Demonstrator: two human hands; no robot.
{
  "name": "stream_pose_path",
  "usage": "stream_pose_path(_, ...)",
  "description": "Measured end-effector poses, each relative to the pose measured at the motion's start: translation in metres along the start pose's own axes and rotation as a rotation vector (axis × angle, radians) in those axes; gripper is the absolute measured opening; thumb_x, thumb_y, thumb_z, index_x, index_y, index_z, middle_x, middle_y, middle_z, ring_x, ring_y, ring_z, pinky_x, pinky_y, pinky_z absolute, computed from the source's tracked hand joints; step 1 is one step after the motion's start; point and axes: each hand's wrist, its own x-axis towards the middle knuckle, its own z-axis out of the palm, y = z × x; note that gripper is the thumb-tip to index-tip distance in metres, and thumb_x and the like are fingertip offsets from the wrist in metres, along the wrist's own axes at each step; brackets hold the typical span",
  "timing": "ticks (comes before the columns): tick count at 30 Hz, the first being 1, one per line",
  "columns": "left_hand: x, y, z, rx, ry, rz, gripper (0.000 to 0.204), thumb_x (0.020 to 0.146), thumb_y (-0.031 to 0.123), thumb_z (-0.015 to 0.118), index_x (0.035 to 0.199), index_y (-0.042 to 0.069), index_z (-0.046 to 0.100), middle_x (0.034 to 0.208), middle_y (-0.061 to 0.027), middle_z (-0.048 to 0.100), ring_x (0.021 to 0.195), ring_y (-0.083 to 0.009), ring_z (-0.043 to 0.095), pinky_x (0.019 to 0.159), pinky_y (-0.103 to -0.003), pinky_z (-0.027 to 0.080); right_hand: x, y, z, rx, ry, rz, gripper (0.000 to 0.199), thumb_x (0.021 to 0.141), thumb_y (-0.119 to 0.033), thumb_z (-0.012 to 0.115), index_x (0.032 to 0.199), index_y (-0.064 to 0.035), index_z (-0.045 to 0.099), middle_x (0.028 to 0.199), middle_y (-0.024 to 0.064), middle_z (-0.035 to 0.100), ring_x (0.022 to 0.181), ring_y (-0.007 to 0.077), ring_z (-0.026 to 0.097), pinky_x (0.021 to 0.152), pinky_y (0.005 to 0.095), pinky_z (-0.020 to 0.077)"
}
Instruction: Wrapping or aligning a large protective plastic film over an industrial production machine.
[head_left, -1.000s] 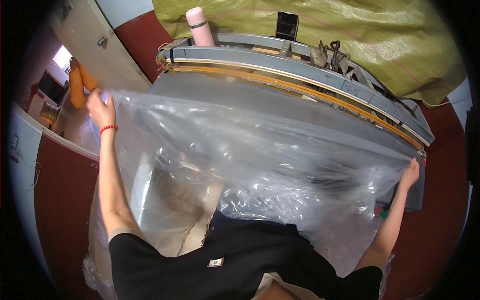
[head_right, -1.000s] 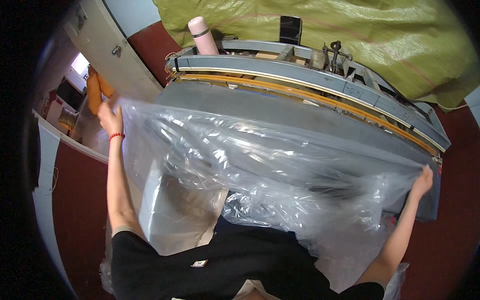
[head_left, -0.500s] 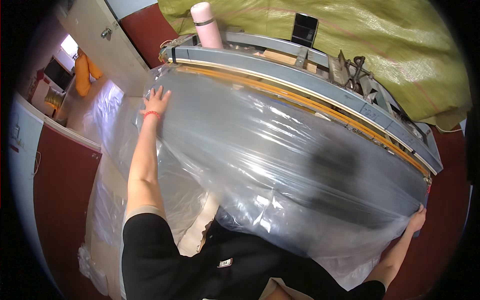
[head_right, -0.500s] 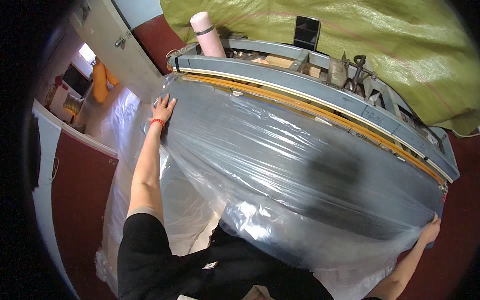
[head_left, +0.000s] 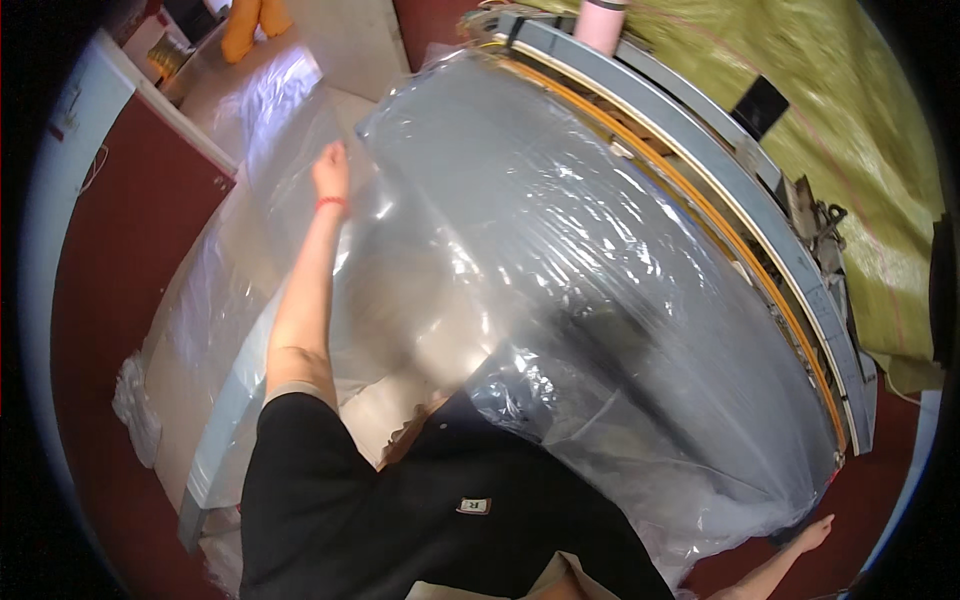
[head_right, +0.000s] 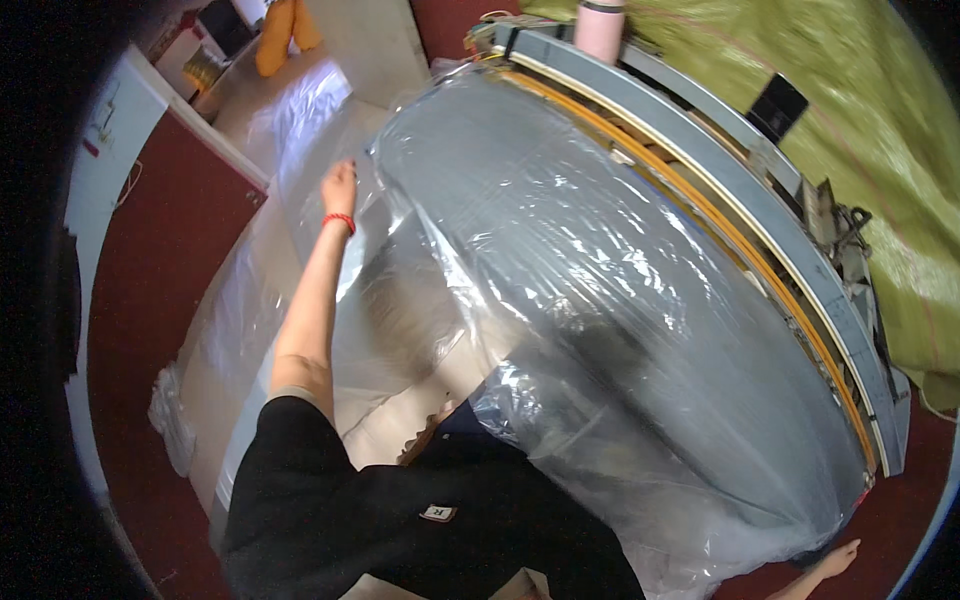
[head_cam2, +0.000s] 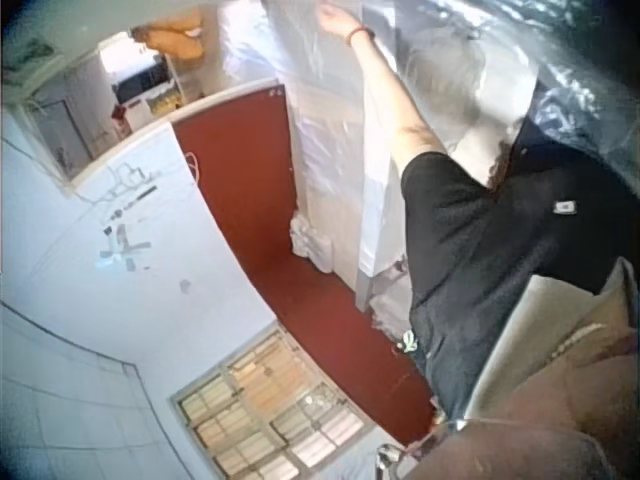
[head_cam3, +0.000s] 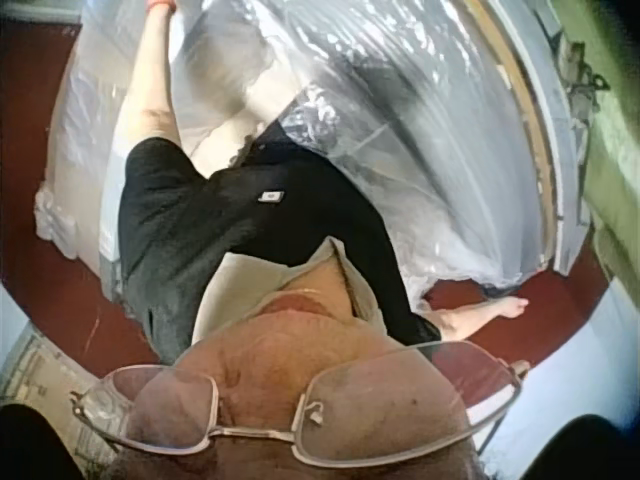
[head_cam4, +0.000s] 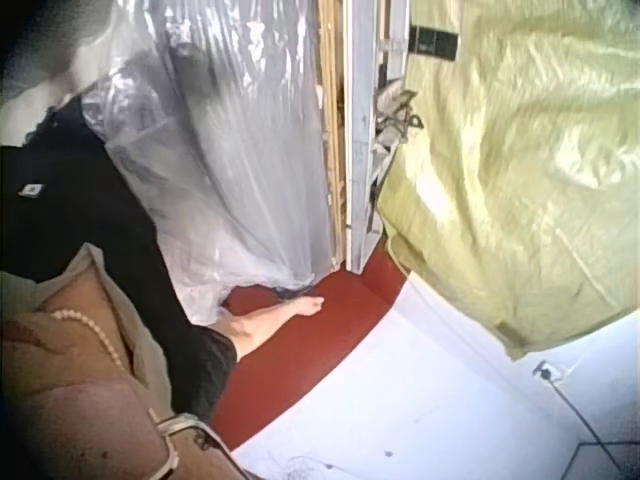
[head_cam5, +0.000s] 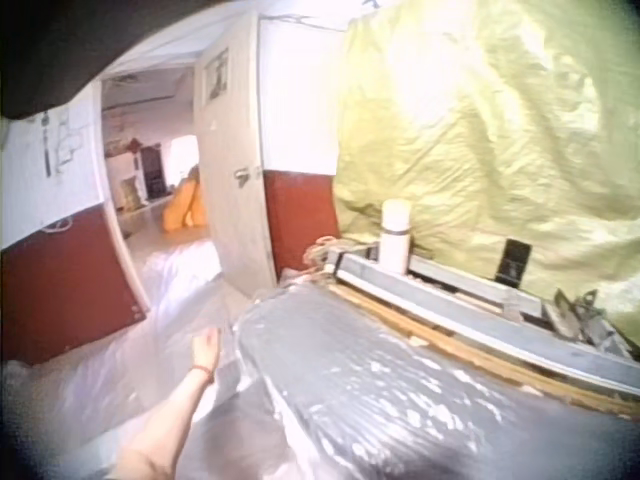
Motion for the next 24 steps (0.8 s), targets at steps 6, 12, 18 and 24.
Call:
stream_pose_path(6,-0.106,-0.105,-0.022,0.513,-0.302,0.244,0.014,0.076,0.012,0.047,0.077,0.002,0.057,0.081,-0.0207,0.057,0.077,-0.038,0.054,0.067,-0.043,0.042,0.004,-0.051,0.017,0.376,-0.163,-0.113,0.054,0.083,-0.046,0.048,0.098,0.0049,0.057,0.091,0.0134,0.061,0.081,0.0221,0.055,0.075,0.0314,0.0414)
stream_pose_path(12,-0.083,-0.123,-0.118,0.524,0.049,-0.061,0.014,0.082,0.009,0.046,0.083,0.0,0.056,0.084,-0.0172,0.058,0.076,-0.0289,0.057,0.068,-0.037,0.045,0.001,-0.161,0.024,0.435,-0.29,-0.442,0.042,0.087,-0.038,0.046,0.098,0.001,0.058,0.091,0.0083,0.061,0.083,0.016,0.054,0.076,0.0271,0.0407)
stream_pose_path(18,-0.028,0.027,-0.191,-0.261,0.229,0.173,0.009,0.085,0.01,0.047,0.083,0.002,0.05,0.076,-0.0031,0.052,0.068,-0.0122,0.048,0.066,-0.025,0.041,-0.127,-0.374,-0.013,0.752,-0.535,-0.694,0.025,0.088,-0.023,0.049,0.092,-0.0005,0.057,0.083,0.0015,0.055,0.077,0.0095,0.049,0.073,0.0225,0.0397)
stream_pose_path(24,-0.097,0.24,-0.2,-0.396,-0.266,0.852,0.005,0.082,-0.002,0.047,0.084,0.001,0.051,0.085,-0.0079,0.053,0.074,-0.0145,0.049,0.066,-0.023,0.04,-0.386,-0.549,-0.15,1.138,-1.316,-1.097,0.028,0.073,-0.004,0.057,0.101,-0.0034,0.056,0.1,0.005,0.057,0.094,0.0128,0.053,0.079,0.0243,0.0412)
